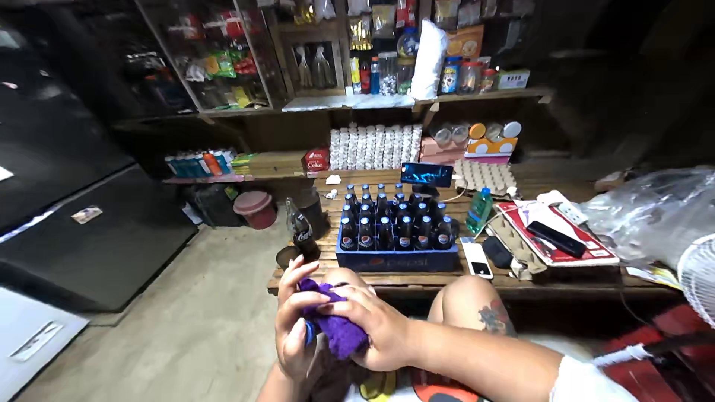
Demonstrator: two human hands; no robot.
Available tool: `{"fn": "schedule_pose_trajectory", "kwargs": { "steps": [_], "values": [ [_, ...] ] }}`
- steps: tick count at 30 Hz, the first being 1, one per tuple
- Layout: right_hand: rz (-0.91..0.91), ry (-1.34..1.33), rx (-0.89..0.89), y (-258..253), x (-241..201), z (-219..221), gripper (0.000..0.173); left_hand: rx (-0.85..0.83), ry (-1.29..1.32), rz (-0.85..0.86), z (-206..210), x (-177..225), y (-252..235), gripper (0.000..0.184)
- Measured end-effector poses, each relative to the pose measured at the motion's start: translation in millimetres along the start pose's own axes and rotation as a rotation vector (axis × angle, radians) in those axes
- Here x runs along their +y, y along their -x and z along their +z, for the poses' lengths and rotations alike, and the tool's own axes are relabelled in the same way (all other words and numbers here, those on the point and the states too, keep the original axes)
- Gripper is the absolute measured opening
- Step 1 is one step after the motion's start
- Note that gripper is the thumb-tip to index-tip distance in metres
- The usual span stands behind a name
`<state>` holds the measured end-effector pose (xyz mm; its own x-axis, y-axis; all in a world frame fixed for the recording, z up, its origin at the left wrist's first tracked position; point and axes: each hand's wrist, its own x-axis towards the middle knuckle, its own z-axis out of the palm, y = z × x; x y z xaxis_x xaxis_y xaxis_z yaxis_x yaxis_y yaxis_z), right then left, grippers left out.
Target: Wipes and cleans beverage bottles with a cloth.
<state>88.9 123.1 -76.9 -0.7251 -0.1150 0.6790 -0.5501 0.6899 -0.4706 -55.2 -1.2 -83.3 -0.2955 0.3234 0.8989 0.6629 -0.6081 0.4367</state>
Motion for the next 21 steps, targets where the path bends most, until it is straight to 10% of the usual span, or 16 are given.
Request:
{"fn": "schedule_pose_trajectory", "kwargs": {
  "steps": [6,21],
  "values": [
    [-0.011,0.030,-0.008,-20.7,-0.6,3.2,0.065,0.004,-0.005,-0.046,-9.0,3.4,-2.1,0.042],
    [0.661,-0.016,-0.218,11.8,49.2,11.2,0.087,0.235,0.109,-0.250,-15.9,1.7,-22.8,0.028]
  ]
}}
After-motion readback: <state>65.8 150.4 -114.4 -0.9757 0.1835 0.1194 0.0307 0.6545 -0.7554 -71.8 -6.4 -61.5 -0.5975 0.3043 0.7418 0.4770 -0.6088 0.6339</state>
